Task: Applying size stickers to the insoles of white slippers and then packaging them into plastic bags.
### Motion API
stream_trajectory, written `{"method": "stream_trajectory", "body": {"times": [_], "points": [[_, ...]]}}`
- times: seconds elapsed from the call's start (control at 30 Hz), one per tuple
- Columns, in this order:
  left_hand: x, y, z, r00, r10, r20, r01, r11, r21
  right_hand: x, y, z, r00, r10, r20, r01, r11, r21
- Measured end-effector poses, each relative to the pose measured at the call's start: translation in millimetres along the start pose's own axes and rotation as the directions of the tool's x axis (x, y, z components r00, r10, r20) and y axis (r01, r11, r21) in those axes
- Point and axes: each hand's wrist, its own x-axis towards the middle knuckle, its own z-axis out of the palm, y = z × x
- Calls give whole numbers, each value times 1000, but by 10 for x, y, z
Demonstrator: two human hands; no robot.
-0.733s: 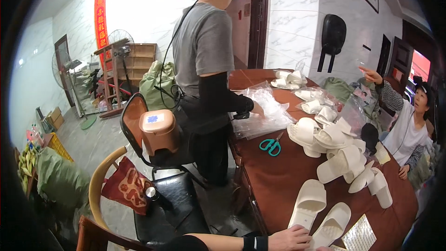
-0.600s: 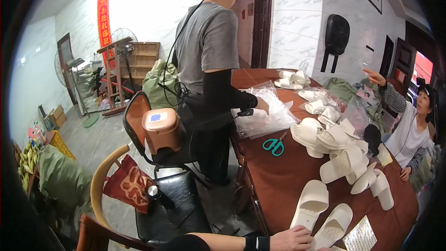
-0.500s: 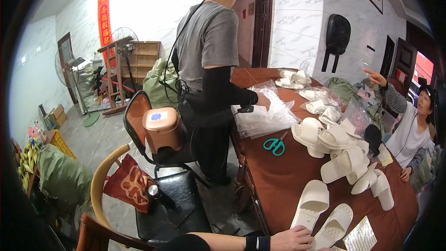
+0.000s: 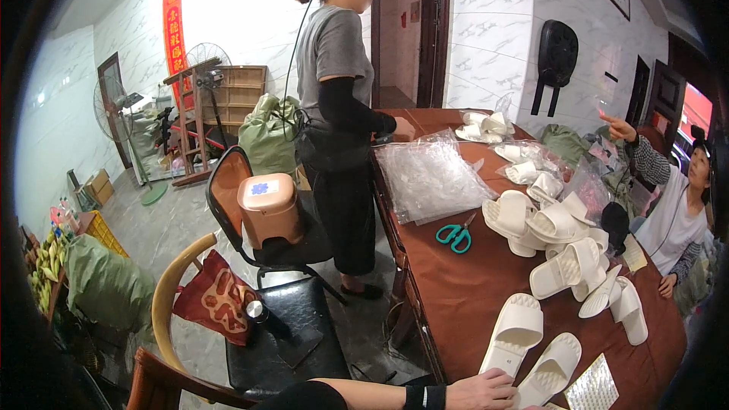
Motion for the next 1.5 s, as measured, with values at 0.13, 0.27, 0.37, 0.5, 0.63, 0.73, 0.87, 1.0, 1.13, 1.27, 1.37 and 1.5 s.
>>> {"method": "stream_trajectory", "body": {"times": [0.13, 0.27, 0.37, 0.5, 0.63, 0.73, 0.87, 1.0, 1.13, 1.27, 1.37, 1.5], "points": [[3, -1, -3, 1000, 1, -5, 0, 1000, 2, 2, -8, -13, 1000, 0, 2, 0, 1000, 6], [0, -4, 14, 1000, -1, 6, 1, 1000, -4, -7, 10, -10, 1000, 3, -3, -3, 1000, 3], [17, 1, 1, 1000, 5, 7, -5, 1000, -3, -21, 35, 8, 1000, -14, -20, 14, 1000, 0], [8, 9, -22, 1000, -1, 21, 1, 1000, -1, -23, 46, 17, 1000, -1, -1, 1, 1000, -14], [-10, 24, -53, 1000, -10, 16, 10, 1000, 16, -20, 55, 48, 1000, -1, 5, 1, 1000, -11], [28, 11, -55, 999, 0, 36, 0, 1000, -3, -62, 83, 69, 999, -1, -36, 0, 1000, -16], [121, 18, -73, 995, 29, 96, -26, 999, -32, -138, 122, 107, 996, 49, -71, -54, 997, -64], [123, 40, -156, 986, -63, 157, 62, 998, 11, 2, 217, 181, 999, 12, -51, -17, 995, -98], [-22, 4, -23, 987, -65, 145, 63, 998, 23, -25, 280, 226, 995, -53, -84, 35, 978, -208], [41, 39, 32, 985, -36, 168, 34, 999, 14, -131, 397, 336, 991, -46, -129, 31, 993, -116], [13, 66, 15, 984, -53, 172, 50, 999, 21, -130, 366, 307, 992, -44, -115, 25, 987, -158], [10, 54, -8, 984, -58, 168, 52, 998, 43, -102, 376, 361, 986, -62, -154, 38, 988, -153]]}}
